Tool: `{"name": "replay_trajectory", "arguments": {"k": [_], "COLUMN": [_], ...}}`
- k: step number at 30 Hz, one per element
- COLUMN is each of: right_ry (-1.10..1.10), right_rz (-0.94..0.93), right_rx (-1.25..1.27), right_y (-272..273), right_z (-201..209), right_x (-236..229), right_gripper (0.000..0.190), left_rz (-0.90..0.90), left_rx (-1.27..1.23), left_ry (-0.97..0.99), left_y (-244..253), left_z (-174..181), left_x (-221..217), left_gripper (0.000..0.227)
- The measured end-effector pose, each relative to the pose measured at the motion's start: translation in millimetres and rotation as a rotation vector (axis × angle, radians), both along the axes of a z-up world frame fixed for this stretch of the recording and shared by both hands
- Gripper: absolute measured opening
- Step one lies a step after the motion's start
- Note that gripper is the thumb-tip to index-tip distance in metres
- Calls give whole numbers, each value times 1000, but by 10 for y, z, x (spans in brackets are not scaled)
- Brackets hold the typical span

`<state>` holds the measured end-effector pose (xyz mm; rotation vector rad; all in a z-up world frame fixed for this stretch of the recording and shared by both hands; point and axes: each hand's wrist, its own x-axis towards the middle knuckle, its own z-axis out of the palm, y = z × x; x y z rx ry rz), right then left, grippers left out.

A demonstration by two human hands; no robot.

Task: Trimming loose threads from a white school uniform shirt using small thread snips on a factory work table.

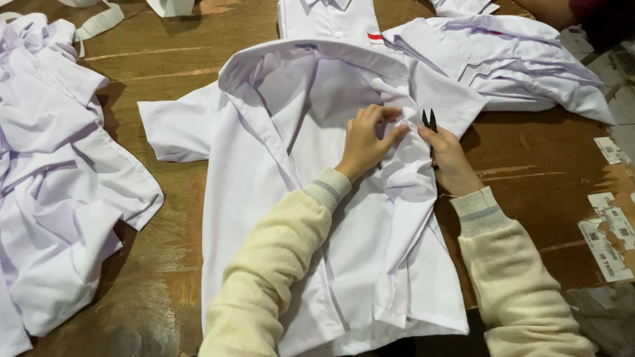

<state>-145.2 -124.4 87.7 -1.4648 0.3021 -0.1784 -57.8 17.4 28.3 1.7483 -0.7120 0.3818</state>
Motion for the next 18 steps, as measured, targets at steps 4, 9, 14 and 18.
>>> {"name": "replay_trajectory", "arguments": {"k": [4, 9, 14, 18], "right_ry": [-11, 2, -2, -30], "right_rz": [-12, -24, -41, -44], "right_rx": [-48, -81, -150, -270], "right_y": [-12, -189, -154, -324], "right_z": [-84, -312, -247, -417], "right_x": [44, 127, 92, 128], "right_gripper": [20, 19, 15, 14], "left_rz": [20, -6, 14, 34], "left_rx": [-3, -32, -27, -25], "left_ry": [17, 31, 37, 40], "left_y": [-46, -58, -76, -99], "left_z": [12, -42, -139, -193], "left_x": [-21, 5, 72, 107], "left_gripper": [29, 19, 10, 9]}}
